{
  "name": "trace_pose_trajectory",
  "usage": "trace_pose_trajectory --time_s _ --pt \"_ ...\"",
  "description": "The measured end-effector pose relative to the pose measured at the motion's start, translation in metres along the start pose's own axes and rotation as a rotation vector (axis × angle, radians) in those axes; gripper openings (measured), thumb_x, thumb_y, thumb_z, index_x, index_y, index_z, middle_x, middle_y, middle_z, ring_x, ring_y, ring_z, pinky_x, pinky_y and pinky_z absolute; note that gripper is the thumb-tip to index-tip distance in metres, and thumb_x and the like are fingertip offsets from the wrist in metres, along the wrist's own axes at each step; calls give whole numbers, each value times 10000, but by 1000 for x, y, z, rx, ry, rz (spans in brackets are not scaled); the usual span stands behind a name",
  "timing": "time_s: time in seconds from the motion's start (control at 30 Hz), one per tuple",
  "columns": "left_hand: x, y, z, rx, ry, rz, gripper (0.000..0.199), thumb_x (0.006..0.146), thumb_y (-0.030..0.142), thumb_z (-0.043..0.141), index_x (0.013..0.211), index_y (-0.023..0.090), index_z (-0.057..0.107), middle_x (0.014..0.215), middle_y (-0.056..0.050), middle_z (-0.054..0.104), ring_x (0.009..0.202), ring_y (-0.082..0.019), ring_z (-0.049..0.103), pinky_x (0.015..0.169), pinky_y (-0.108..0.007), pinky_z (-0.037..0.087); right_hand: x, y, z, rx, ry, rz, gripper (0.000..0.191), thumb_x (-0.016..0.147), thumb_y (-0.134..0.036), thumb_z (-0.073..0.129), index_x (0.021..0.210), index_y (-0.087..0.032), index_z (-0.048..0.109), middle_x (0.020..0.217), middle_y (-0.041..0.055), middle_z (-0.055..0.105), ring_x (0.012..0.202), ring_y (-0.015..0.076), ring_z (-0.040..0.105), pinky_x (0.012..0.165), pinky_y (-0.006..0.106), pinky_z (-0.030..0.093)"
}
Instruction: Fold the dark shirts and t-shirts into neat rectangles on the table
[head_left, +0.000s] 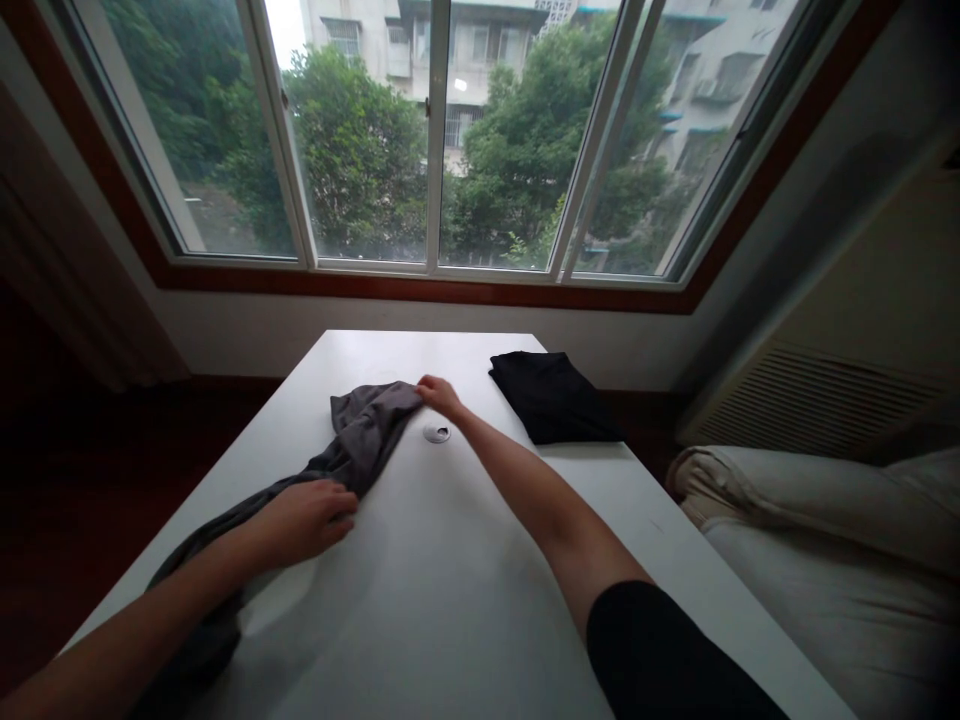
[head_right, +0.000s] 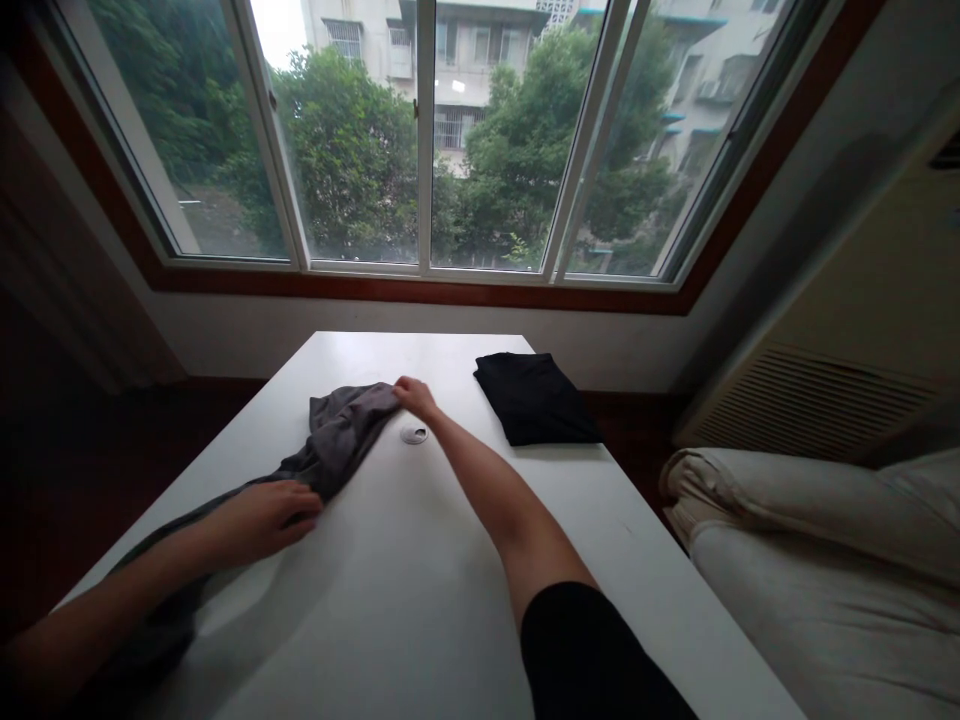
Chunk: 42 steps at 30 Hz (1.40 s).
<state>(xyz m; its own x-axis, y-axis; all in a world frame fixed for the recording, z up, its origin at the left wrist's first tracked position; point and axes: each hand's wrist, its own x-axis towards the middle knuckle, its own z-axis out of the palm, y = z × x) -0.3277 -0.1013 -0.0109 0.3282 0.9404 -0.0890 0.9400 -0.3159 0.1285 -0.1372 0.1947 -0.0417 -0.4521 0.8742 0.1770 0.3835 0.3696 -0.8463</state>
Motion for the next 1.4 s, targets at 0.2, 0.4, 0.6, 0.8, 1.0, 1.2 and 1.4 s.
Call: trace_pose_trajectory --time_s 0.2,0.4,0.6,0.8,1.0,1.2,1.4 --pt "87 -4 71 134 273 -132 558 993 523 520 1482 260 574 1642 -162 395 1542 -433 246 1182 -757 50 -10 63 -122 -403 491 259 284 894 -245 646 1152 -126 638 1378 249 532 1280 312 432 1047 473 319" --pt "118 -105 85 127 265 -208 578 1047 533 376 1556 284 493 1657 -122 385 1572 -361 202 1201 -716 4 -37 103 -159 -463 574 359 85 887 -202 609 849 -187 683 1086 165 663 1118 300 530 964 489 365" --pt "134 -175 62 24 233 -301 508 988 485 482 1458 329 597 1617 -71 460 1545 -354 269 1198 -720 82 -23 85 -169 -365 663 254 195 932 -237 496 951 -192 685 950 92 699 885 215 579 833 355 418" --pt "146 -161 53 -87 448 -337 399 980 448 464 1206 270 741 1462 -88 619 1433 -343 451 1217 -648 184 -52 13 -116 -66 573 -182 164 857 -304 516 830 -208 647 748 4 638 730 187 566 736 285 447" --pt "143 -129 56 -393 546 -250 590 979 508 396 1401 151 603 1416 -151 633 1310 -306 589 1132 -447 436 -150 -29 -19 -30 221 -703 87 856 -238 583 837 -224 666 869 38 686 919 214 636 914 349 492" --pt "101 -36 69 -464 295 -27 760 930 617 556 1567 216 447 1420 -141 619 1307 -325 573 1139 -472 424 -151 -7 -8 -183 -171 -704 214 977 -345 588 830 -222 685 834 31 697 796 175 638 788 281 494" --pt "30 67 81 -184 89 -15 956 800 586 739 1629 315 348 1363 -161 574 1217 -369 557 1075 -516 430 -65 33 -71 -528 283 127 550 967 -560 587 1384 -201 592 1336 181 597 1211 312 590 982 396 479"
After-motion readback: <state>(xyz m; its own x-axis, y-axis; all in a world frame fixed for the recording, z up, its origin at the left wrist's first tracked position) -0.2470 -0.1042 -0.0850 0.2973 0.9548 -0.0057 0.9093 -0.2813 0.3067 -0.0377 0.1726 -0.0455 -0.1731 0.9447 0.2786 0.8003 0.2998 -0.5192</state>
